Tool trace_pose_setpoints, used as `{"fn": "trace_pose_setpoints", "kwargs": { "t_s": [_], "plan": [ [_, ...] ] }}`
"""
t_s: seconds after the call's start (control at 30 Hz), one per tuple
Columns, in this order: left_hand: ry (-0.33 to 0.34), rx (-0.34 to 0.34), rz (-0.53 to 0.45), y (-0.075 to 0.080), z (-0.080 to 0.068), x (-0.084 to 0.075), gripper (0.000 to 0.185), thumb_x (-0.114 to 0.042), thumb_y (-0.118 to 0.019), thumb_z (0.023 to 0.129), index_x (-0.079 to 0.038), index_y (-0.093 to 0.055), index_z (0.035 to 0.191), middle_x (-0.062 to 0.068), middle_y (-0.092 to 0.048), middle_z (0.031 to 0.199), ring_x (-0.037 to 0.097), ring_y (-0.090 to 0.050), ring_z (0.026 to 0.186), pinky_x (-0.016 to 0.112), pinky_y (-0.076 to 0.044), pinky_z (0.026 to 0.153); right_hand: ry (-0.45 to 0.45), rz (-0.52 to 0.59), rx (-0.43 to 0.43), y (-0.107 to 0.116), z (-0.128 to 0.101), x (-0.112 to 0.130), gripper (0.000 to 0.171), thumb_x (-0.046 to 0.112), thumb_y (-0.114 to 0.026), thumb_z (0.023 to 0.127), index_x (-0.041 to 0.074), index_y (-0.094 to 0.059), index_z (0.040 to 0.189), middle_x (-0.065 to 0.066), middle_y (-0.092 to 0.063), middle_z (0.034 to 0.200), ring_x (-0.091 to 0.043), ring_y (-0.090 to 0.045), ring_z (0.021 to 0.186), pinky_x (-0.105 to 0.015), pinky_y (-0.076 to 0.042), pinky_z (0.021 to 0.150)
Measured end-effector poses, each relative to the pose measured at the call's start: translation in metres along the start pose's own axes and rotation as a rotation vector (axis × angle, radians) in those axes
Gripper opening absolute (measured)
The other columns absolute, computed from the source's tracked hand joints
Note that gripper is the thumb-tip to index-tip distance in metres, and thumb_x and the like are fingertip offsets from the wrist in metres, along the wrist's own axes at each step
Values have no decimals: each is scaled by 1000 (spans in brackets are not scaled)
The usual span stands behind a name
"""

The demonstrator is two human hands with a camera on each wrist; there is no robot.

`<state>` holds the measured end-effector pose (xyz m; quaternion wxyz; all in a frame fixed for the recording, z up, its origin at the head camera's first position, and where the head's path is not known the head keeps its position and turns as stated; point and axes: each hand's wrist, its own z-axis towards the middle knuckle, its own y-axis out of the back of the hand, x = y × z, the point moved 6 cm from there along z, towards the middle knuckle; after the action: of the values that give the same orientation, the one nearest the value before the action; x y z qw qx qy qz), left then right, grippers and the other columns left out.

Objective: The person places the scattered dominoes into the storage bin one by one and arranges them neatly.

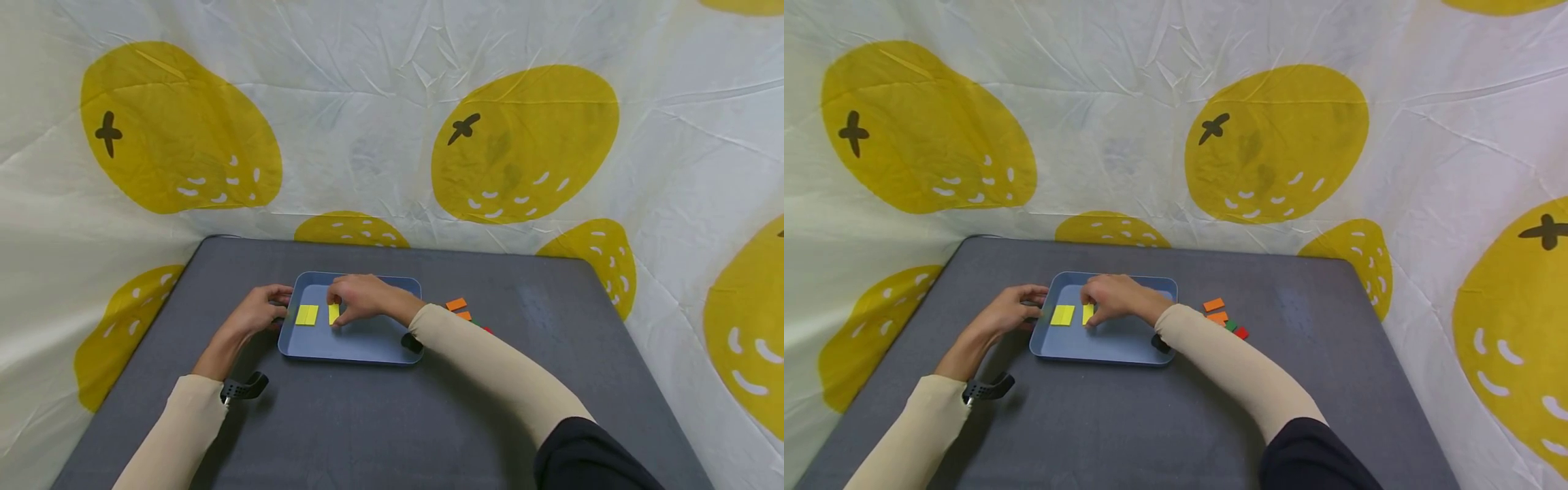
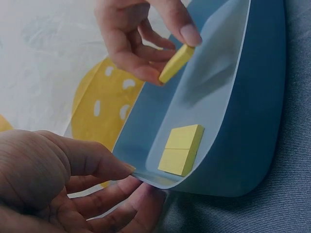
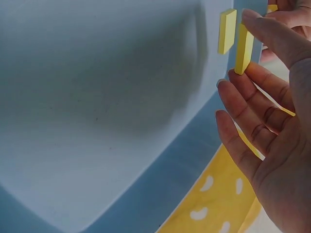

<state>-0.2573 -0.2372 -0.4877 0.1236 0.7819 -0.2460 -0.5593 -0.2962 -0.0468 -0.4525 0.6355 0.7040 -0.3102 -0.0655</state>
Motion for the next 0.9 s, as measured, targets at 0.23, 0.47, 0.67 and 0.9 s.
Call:
{"fn": "trace_pose_setpoints", "kwargs": {
  "t_s": [0.23, 0.47, 0.67, 0.9],
  "plan": [
    [21, -6, -1, 0, 2, 3, 53, 4, -55, 97, 3, -44, 149, 30, -51, 139, 40, -57, 118, 46, -59, 82, -26, -27, 26, -8, 14, 3, 46, 48, -79, 86, 16, -68, 117, 3, -62, 109, -10, -55, 94, -26, -49, 78],
    [34, -10, -3, 0, 2, 3, 54, 3, -55, 97, 1, -44, 150, 29, -51, 140, 40, -56, 119, 48, -60, 83, -51, -66, -1, -13, 23, 4, 44, 50, -80, 84, 16, -69, 110, 5, -60, 98, -11, -54, 87, -25, -46, 70],
    [30, -6, -8, -1, 2, 3, 54, 4, -55, 97, 2, -44, 150, 30, -50, 141, 41, -56, 120, 49, -59, 83, -77, -78, -18, -18, 29, 2, 43, 50, -80, 84, 16, -70, 108, 4, -60, 97, -11, -54, 84, -25, -45, 67],
    [30, -3, -9, 0, 3, 4, 54, 3, -54, 97, 1, -44, 150, 29, -50, 141, 40, -56, 120, 48, -60, 83, -98, -97, -33, -21, 32, 3, 43, 50, -79, 85, 16, -70, 110, 3, -59, 100, -11, -54, 85, -25, -46, 67]
  ]
}}
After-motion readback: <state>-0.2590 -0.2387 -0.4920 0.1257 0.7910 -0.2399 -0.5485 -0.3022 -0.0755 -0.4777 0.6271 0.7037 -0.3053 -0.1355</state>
